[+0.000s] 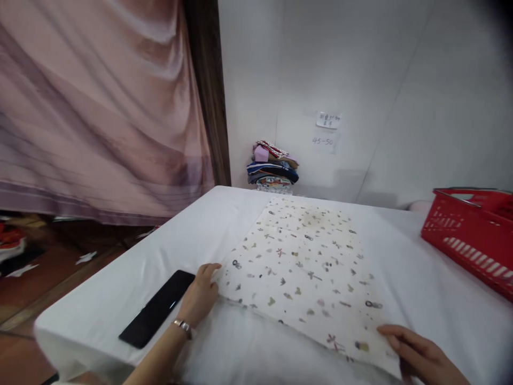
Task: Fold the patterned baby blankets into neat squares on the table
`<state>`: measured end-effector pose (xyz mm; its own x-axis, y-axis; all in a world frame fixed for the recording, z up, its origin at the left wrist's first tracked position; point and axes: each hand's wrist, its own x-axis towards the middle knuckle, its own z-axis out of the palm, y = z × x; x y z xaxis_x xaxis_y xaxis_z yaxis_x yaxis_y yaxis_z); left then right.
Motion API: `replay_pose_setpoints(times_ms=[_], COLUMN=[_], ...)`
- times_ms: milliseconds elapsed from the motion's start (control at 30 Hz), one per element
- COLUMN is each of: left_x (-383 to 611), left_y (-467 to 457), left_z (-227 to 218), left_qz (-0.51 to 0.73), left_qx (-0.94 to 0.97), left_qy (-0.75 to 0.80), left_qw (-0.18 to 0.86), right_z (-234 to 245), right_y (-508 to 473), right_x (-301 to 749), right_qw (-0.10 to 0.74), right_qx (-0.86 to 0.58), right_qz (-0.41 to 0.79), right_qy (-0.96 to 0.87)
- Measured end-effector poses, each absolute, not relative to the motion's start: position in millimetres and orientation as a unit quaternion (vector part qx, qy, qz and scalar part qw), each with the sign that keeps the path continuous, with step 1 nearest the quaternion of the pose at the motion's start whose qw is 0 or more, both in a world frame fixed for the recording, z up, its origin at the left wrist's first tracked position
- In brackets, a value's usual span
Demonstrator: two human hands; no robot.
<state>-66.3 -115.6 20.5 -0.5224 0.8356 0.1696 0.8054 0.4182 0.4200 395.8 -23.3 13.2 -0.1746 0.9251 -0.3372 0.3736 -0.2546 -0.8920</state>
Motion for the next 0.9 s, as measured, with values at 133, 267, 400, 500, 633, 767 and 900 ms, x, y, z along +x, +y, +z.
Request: replay_pose_setpoints(times_ms=[133,267,400,500,633,767,900], left_x=[-73,-80,-86,-86,-81,-79,-81], left_y=[-112,-106,-101,-100,-102,-104,-104], left_z=[19,19,17,20,28,31,32], left_qz=[0.244,0.262,0.288,0.274,0.249,0.246,0.232], left_qx=[0.501,0.491,0.477,0.448,0.417,0.402,0.423], left_qy=[0.83,0.829,0.825,0.841,0.856,0.858,0.85], left_qw=[0.029,0.056,0.096,0.13,0.178,0.204,0.212], right_z=[35,49,59,66,75,82,79], right_y=[-21,-5,11,19,30,50,72], right_x=[391,387,375,363,351,348,350], right_qw=[0.327,0.36,0.348,0.328,0.31,0.295,0.247], right_qx=[-0.534,-0.45,-0.428,-0.436,-0.49,-0.52,-0.536], right_qz=[0.573,0.6,0.554,0.488,0.412,0.384,0.323], right_qy=[-0.528,-0.555,-0.624,-0.681,-0.703,-0.704,-0.74])
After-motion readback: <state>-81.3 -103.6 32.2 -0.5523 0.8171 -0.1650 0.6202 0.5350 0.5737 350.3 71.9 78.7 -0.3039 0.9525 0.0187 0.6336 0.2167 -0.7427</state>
